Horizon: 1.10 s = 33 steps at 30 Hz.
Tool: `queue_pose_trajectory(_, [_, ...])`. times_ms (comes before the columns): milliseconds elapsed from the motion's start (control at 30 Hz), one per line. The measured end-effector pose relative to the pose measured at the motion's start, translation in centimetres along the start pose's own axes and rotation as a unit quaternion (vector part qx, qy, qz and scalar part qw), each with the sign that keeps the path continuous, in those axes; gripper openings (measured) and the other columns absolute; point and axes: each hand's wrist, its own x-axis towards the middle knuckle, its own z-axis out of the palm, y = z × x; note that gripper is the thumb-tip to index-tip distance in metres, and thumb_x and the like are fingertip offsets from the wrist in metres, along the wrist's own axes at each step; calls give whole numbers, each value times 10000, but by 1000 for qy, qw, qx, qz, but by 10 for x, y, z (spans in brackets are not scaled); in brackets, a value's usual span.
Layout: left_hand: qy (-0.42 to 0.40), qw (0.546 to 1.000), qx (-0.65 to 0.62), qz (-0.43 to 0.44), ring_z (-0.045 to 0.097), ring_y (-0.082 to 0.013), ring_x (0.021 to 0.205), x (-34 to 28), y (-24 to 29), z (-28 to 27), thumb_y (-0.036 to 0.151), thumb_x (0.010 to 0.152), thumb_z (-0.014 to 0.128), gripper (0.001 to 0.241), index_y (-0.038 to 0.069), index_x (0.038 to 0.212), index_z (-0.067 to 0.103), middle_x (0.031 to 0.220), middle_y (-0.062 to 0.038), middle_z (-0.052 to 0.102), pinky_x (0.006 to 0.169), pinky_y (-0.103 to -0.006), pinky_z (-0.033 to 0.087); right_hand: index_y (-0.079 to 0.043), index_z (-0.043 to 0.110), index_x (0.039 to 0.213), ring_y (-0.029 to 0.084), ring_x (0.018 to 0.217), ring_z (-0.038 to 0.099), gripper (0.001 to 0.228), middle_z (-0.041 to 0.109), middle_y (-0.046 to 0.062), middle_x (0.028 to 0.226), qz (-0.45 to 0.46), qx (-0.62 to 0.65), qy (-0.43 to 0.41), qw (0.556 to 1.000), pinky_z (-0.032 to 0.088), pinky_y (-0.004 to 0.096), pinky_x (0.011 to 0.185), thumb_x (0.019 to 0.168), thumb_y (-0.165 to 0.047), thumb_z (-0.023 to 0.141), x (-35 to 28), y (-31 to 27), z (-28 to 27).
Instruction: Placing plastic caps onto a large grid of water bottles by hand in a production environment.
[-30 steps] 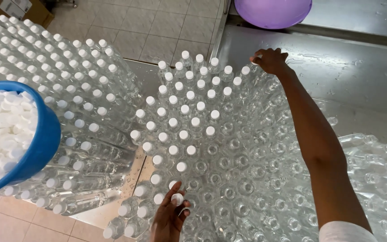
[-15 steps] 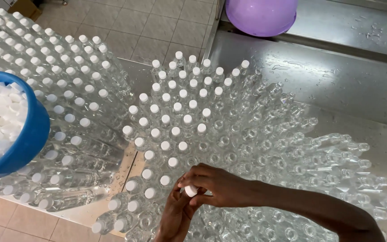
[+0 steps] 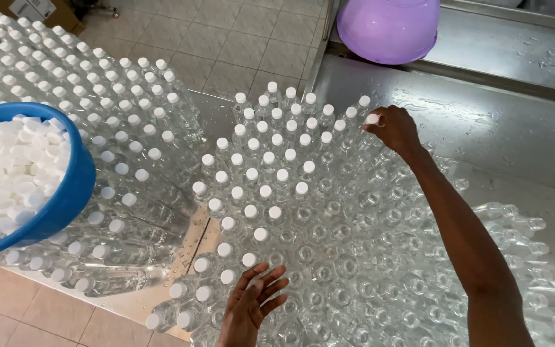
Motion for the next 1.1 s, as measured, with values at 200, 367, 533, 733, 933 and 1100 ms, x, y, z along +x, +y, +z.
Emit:
queue_pose_trajectory(200, [29, 999, -10, 29, 713, -519, 1278, 25, -18, -76, 147, 1080, 496, 389, -26, 1412, 600, 1498, -356, 717, 987, -602, 591, -223, 772, 1314, 312, 1007, 716, 496, 777, 21, 949, 41, -22, -12, 999, 393, 506, 891, 993, -599, 744, 32, 60, 51])
queue_pose_trajectory(367, [54, 998, -26, 25, 704, -515, 1277, 22, -26, -103, 133, 1132, 450, 316, -23, 1352, 615, 1472, -344, 722, 984, -609, 580, -230, 697, 1420, 336, 1180, 700, 589, 803, 52, 1170, 75, 47, -67, 994, 310, 546, 1062, 996, -639, 702, 30, 53, 44])
queue_pose_trajectory(533, [25, 998, 15, 48, 779, -508, 1133, 17, -37, -86, 135, 1087, 519, 312, -62, 1278, 667, 1361, -372, 791, 873, -572, 633, -160, 710, 1484, 297, 1100, 701, 449, 786, 112, 1111, 158, 221, -111, 956, 482, 462, 971, 1167, -422, 530, 32, 51, 29])
queue_pose_trajectory(733, [-13, 997, 81, 9, 807, -404, 1085, 7, -46, -51, 201, 1069, 564, 292, -11, 1212, 705, 1300, -296, 835, 842, -482, 646, -120, 780, 1339, 230, 980, 715, 386, 781, 100, 982, 141, 227, -92, 959, 522, 418, 867, 1117, -415, 667, 46, 62, 39])
queue_pose_trajectory(933, [0, 989, 131, 75, 811, -311, 1002, -42, -9, -19, 209, 1052, 575, 267, 5, 1131, 728, 1179, -220, 867, 830, -405, 621, -68, 776, 1391, 181, 956, 676, 304, 758, 71, 1168, -32, 260, -37, 964, 510, 363, 850, 1165, -259, 704, 80, 145, 99])
queue_pose_trajectory(1100, [-57, 970, 132, 193, 806, -265, 1006, -52, 14, -62, 206, 1043, 588, 209, 59, 1129, 709, 1177, -158, 844, 840, -385, 639, -89, 815, 1410, 171, 995, 654, 383, 807, 153, 981, 19, 141, -41, 989, 474, 368, 796, 1197, -383, 693, 79, 117, 75])
